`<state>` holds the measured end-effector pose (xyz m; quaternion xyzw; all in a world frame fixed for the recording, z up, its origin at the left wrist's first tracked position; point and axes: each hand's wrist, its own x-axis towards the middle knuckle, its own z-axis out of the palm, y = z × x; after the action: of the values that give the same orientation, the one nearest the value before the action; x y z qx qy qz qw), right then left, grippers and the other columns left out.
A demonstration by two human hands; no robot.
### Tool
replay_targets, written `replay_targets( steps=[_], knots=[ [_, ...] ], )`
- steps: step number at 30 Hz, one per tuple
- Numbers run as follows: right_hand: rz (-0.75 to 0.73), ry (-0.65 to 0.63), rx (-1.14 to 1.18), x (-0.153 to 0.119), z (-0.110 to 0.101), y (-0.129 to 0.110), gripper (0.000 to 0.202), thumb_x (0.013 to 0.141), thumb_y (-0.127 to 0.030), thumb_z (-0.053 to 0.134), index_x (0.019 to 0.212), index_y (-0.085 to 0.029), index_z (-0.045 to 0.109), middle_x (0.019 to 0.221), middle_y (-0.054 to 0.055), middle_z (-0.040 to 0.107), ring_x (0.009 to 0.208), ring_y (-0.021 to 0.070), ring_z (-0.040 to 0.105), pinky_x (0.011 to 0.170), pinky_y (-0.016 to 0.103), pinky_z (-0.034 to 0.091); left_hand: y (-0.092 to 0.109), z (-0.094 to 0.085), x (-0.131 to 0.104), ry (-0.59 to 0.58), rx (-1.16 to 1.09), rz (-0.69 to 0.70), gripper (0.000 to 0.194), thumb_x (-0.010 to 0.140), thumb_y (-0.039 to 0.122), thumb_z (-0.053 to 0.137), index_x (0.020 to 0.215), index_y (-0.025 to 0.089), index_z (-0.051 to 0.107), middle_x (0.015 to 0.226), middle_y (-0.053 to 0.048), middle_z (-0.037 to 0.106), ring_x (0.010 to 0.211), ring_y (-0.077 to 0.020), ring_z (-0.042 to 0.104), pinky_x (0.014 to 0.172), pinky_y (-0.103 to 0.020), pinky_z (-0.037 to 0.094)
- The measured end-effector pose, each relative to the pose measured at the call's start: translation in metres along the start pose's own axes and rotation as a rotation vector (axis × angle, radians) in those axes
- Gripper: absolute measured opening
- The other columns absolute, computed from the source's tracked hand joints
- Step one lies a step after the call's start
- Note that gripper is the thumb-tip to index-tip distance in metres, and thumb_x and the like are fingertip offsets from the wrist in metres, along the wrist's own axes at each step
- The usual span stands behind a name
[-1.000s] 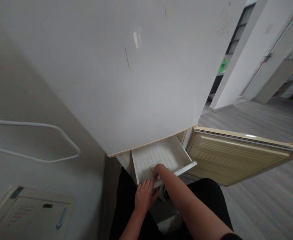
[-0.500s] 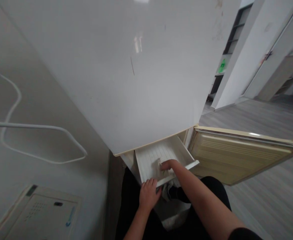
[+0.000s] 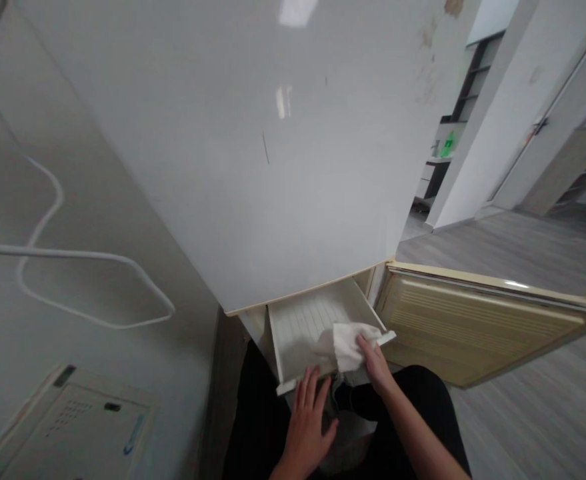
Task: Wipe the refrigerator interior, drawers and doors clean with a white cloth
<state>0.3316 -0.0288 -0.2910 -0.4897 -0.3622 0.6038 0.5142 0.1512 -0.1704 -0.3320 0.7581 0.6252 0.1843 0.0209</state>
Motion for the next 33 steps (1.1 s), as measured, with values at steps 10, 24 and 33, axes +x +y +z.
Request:
replay_targets(
  steps=[10,24,33],
  knots=[
    [0.361,-0.013,0.608,-0.062,-0.069,0.051,0.040,0.061,-0.065,0.076,0.077,-0.028,0.075,0.090,0.008,0.077,0.108,0.0343,0.068,0.104,0.055,0.047,-0.007,0.052,0.026,-0.259,0.091,0.116,0.069,0.083,0.009,0.049,0.150,0.022,0.041,0.155,-0.007,0.045,0.148,-0.0231,0.034,0.120,-0.043,0.035],
    [0.461,-0.209,0.562,-0.061,-0.041,0.054,0.056,0.070,-0.071,0.065,0.094,-0.021,0.074,0.101,0.013,0.075,0.114,0.0348,0.065,0.102,0.052,0.048,-0.060,0.016,0.162,-0.079,0.183,0.020,0.086,0.081,0.008,0.043,0.159,0.026,0.013,0.167,-0.004,0.021,0.155,-0.0252,0.010,0.126,-0.053,0.016],
    [0.482,-0.198,0.664,-0.060,-0.036,0.071,0.057,0.079,-0.067,0.062,0.108,-0.020,0.073,0.106,0.010,0.075,0.111,0.0300,0.067,0.099,0.046,0.051,-0.065,0.007,0.201,-0.025,0.103,-0.054,0.081,0.083,0.013,0.050,0.158,0.019,0.020,0.167,-0.010,0.018,0.155,-0.0278,0.003,0.125,-0.056,0.012]
  ],
)
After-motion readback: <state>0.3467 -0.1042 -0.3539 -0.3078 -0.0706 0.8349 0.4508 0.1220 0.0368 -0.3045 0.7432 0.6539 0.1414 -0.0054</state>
